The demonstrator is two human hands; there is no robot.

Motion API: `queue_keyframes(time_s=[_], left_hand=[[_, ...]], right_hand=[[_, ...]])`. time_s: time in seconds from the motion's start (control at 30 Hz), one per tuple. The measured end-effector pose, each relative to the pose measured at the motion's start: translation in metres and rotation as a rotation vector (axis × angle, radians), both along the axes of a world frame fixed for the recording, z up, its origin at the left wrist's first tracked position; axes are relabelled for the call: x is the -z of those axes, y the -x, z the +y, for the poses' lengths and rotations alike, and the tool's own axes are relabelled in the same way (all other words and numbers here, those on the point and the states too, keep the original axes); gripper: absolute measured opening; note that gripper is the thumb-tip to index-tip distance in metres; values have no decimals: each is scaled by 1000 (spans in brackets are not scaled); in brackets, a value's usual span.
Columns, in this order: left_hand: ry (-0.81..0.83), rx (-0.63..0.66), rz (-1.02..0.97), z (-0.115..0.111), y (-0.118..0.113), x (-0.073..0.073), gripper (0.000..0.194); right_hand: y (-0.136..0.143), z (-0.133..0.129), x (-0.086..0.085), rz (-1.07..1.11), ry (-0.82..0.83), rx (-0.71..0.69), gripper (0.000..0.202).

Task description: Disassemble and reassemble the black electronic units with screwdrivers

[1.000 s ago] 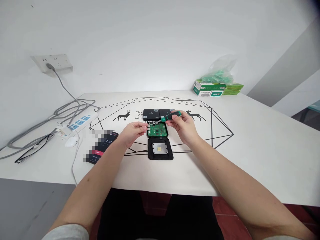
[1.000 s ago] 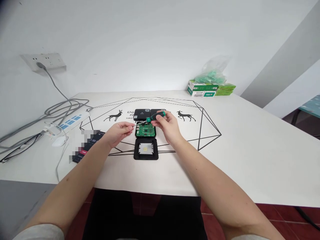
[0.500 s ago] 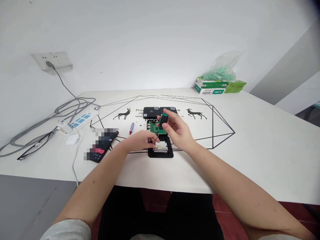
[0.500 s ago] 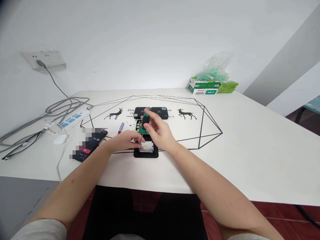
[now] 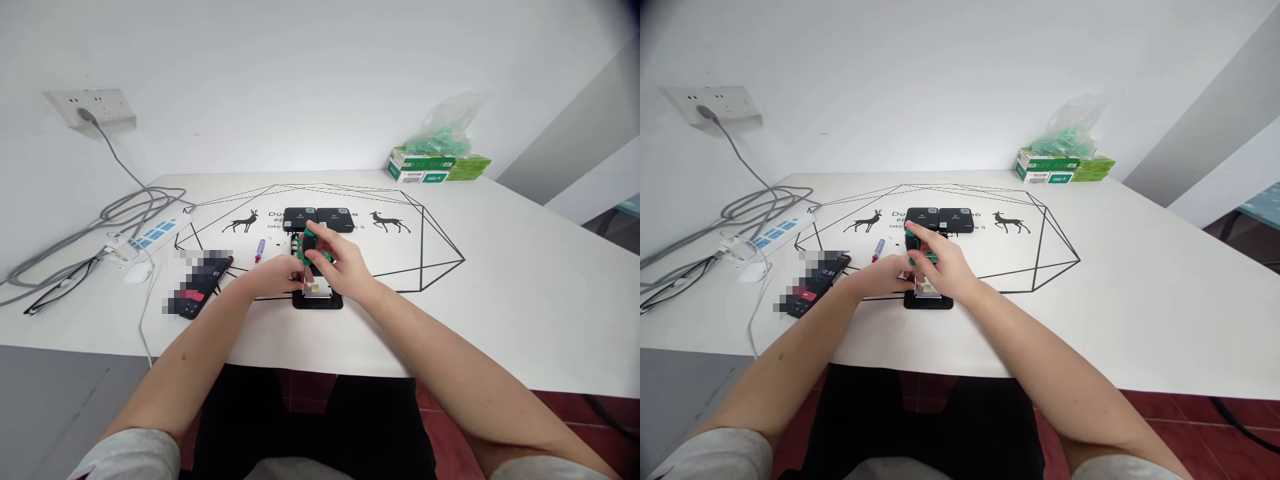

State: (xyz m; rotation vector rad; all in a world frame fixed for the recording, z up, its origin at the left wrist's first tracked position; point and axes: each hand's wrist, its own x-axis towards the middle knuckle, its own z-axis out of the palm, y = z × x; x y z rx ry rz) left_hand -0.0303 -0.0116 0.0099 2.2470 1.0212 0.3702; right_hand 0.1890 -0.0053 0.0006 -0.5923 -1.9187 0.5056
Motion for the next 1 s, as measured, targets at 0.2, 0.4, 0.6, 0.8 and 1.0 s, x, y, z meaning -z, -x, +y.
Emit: queue_keyframes(time_s=[0.2, 0.4, 0.6, 0.8, 1.0], left_hand=[[31, -22, 10, 3, 0, 4, 10], [60, -8, -66, 3, 1, 4, 16], [35, -1, -10, 1, 1, -3, 19], [35, 8, 22, 1, 0, -3, 29], [45, -18, 21, -1, -2, -5, 27]], right_hand=[[7, 1, -2, -13, -45, -1, 47], [13, 4, -3, 37, -32, -23, 40], [9, 1, -6, 69, -17, -35, 41], [2, 2, -12, 76, -24, -20, 37], [5, 6, -10, 134, 59, -13, 34]])
